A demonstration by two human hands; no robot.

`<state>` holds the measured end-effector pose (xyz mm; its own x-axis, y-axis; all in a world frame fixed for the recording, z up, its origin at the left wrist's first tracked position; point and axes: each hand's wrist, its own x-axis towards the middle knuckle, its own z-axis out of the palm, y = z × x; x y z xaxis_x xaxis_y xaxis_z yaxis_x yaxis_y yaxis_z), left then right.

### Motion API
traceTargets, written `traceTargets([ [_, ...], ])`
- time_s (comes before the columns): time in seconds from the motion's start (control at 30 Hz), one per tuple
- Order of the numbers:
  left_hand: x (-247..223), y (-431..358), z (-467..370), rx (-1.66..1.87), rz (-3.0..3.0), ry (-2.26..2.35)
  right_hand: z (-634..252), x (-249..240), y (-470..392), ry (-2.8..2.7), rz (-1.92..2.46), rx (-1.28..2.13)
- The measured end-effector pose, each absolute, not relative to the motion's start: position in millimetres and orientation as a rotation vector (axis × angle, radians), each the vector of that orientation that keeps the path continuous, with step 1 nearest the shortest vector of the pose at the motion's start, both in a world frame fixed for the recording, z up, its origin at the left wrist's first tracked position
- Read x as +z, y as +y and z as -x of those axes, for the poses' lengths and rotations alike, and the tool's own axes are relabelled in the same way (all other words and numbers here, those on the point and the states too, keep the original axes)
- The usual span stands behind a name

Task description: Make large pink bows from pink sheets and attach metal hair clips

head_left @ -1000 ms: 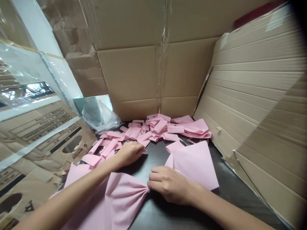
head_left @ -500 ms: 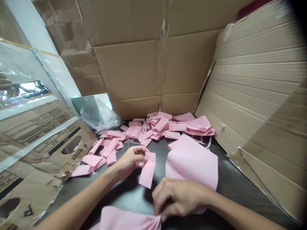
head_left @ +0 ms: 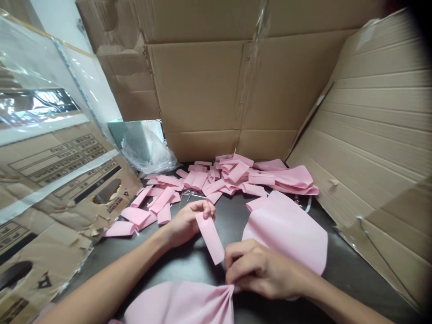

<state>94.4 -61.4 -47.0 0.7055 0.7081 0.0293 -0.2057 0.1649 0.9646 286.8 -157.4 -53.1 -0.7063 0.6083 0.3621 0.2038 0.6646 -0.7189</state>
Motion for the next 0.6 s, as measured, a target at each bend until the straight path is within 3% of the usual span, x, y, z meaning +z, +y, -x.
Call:
traceTargets([
  [0.3, -48, -66, -90, 0.368, -1.646, 0.451, -293, -52, -153, -2.253, 0.763, 0.696],
  [0.6, -57, -78, -100, 0.391, -1.563, 0.544, -288, -66, -148, -2.266, 0.712, 0.471],
])
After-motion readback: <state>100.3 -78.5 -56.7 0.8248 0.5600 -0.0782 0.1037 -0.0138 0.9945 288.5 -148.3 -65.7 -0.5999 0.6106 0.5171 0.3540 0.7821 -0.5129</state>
